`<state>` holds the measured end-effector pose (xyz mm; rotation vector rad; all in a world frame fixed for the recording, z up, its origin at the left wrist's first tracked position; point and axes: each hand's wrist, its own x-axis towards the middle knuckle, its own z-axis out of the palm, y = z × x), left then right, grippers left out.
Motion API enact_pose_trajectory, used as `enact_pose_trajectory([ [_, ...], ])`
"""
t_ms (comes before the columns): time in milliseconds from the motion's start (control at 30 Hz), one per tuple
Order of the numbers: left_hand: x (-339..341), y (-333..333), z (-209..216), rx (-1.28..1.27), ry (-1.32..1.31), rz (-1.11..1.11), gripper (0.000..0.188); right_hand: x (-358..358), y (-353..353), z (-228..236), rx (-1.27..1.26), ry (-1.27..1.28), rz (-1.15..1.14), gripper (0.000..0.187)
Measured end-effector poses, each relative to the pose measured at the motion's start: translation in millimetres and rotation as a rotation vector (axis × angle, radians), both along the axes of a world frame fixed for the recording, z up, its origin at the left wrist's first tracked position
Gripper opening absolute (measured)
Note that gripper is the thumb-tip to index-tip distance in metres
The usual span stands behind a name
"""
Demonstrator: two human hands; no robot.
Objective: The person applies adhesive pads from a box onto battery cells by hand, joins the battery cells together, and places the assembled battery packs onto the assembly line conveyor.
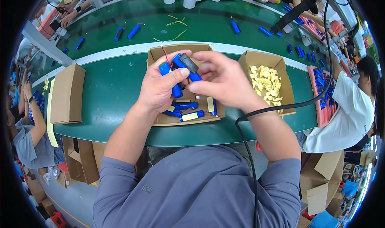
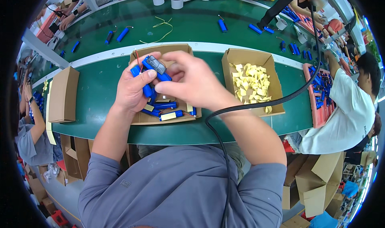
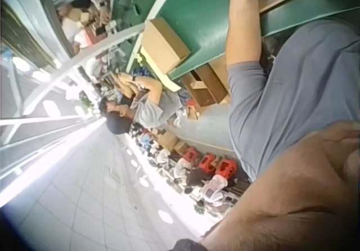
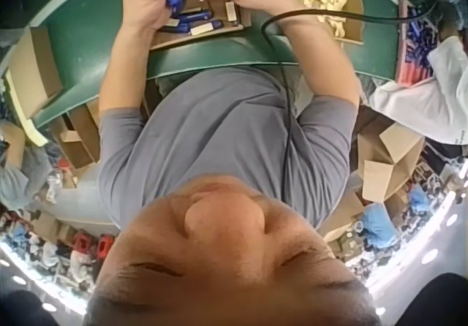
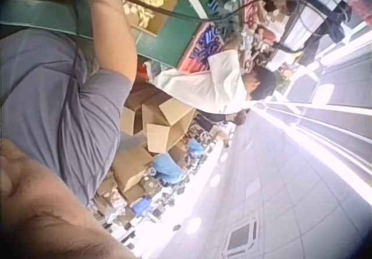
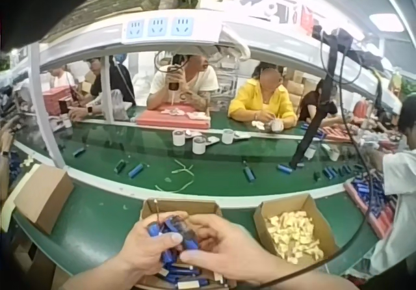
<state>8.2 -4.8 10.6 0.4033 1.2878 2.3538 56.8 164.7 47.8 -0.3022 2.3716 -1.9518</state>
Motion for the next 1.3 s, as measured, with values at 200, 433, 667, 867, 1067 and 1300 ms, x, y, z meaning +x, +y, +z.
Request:
enact_pose_trajectory([
  [200,-11.9,-9.0,1.2,0.035,-0.069,0.091,0.044,-43.1,-2.2,1.3,0.502,0.206,-0.395,0.039],
  [433,-16.8,-10.2,1.0,0.308,-0.232,0.019,0.049,-74.5,25.2,5.4,0.515,0.331,-0.471,0.035],
  [667,-14.2,-5.9,-0.4,0.433,-0.162,-0.045,0.055,-21.1,-37.2,-3.1,0.16,-0.037,-0.001,0.036],
  [867,-8.9,-1.9,1.3,0.255,-0.142,0.131,0.042,-20.1,-29.0,-13.3,0.246,0.265,-0.201,0.032],
  [1067,-2.3,-3.7,4.9,0.041,-0.015,0.092,0.028,-10.8,-26.4,-11.4,0.476,0.635,-0.341,0.03],
  [1300,7.1,-1.7,0.9,-0.202,0.479,0.182,0.024,3.0,-15.5,10.8,-0.271,-0.136,-0.254,0.021],
])
